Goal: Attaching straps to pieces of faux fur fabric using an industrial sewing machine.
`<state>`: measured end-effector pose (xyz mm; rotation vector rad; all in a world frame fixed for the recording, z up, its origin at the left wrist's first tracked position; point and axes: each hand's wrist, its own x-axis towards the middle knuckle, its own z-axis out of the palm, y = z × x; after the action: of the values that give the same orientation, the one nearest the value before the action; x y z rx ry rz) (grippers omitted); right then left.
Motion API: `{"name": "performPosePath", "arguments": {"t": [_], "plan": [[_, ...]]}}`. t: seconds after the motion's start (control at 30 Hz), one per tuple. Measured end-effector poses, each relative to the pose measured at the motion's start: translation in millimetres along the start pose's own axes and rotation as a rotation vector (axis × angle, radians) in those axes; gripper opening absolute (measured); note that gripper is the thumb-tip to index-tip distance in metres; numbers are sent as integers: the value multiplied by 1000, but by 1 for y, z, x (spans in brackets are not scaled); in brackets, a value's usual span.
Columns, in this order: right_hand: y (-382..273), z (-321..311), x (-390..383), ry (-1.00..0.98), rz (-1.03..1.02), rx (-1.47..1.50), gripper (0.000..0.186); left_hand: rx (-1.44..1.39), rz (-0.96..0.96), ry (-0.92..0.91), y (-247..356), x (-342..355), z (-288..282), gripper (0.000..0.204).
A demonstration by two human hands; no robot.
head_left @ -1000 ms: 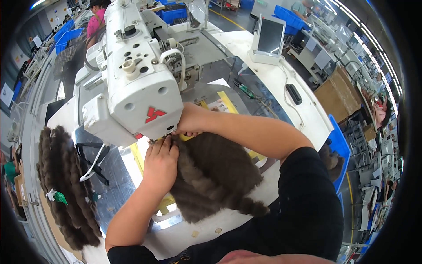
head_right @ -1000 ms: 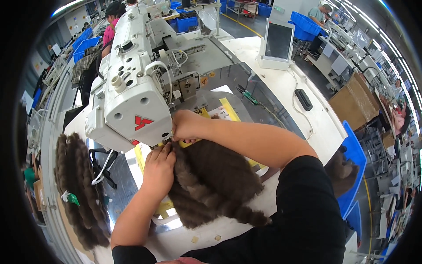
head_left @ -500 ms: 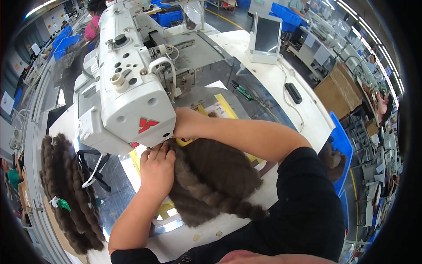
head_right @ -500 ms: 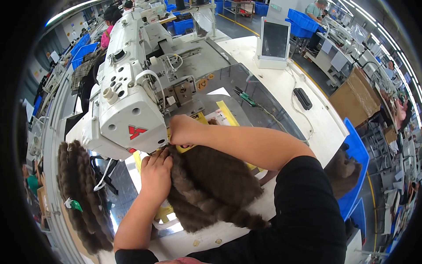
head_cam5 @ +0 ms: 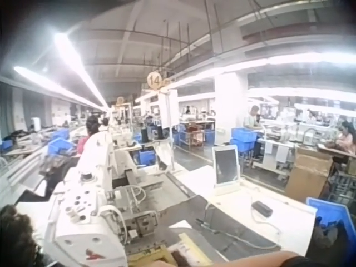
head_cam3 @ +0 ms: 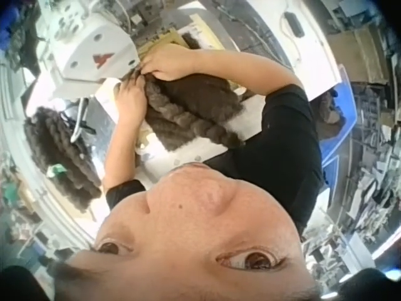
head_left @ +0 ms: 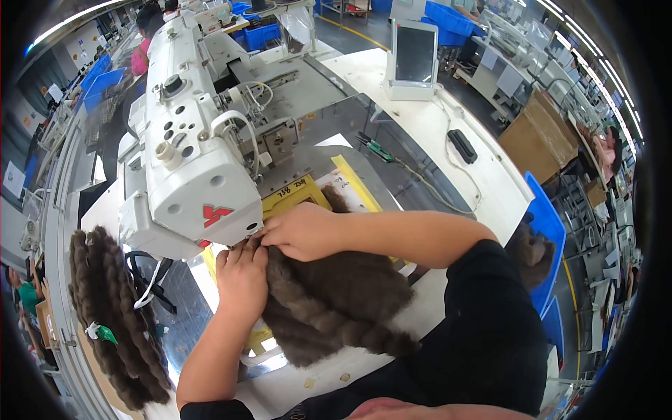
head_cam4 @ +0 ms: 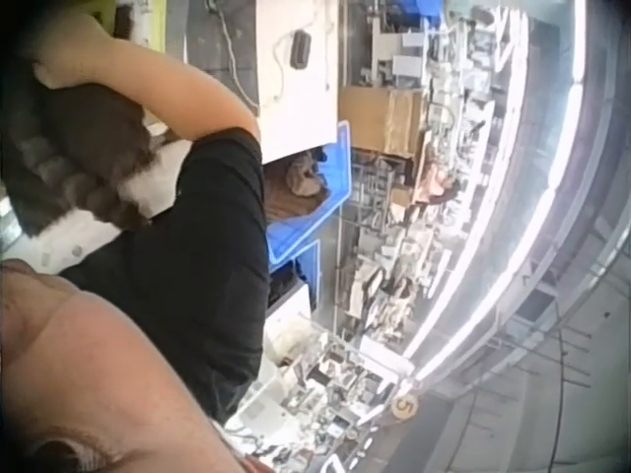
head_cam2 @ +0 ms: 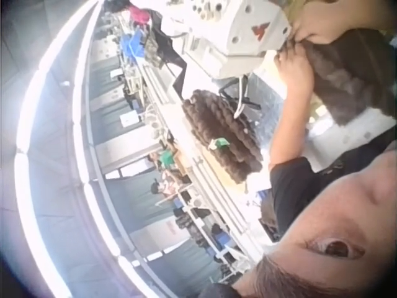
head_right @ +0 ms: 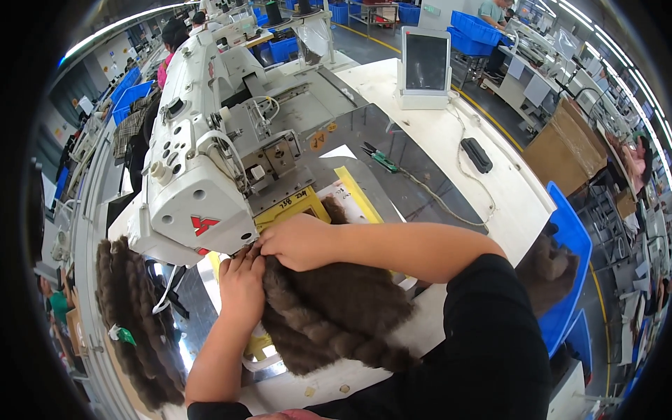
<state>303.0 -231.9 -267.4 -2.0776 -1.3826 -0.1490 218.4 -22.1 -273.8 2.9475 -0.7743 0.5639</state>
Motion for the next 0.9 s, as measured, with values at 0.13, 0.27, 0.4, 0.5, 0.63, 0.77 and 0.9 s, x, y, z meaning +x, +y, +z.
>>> {"name": "performPosePath", "arguments": {"t": [0.13, 0.27, 0.4, 0.5, 0.63, 0.77, 0.9], "plan": [[-3, 7, -3, -52, 55, -38, 26, -16, -6, -29, -2, -3, 1, 25], [-6, 6, -3, -175, 76, -179, 33, -49, -38, -92, 1, -4, -2, 34], [-9, 10, -3, -183, 63, -221, 30, -26, -54, -125, 4, -7, -3, 38], [-15, 8, -1, -223, 86, -256, 27, -28, -43, -106, 4, -7, -1, 39], [-19, 12, -2, -100, 106, -215, 20, -28, -45, -80, 4, -6, -1, 38], [-13, 13, 0, -93, 148, -209, 19, -14, -51, -105, 5, -1, -3, 39], [-13, 14, 1, -199, 133, -276, 22, -47, -70, -117, 3, -4, -1, 40]]}}
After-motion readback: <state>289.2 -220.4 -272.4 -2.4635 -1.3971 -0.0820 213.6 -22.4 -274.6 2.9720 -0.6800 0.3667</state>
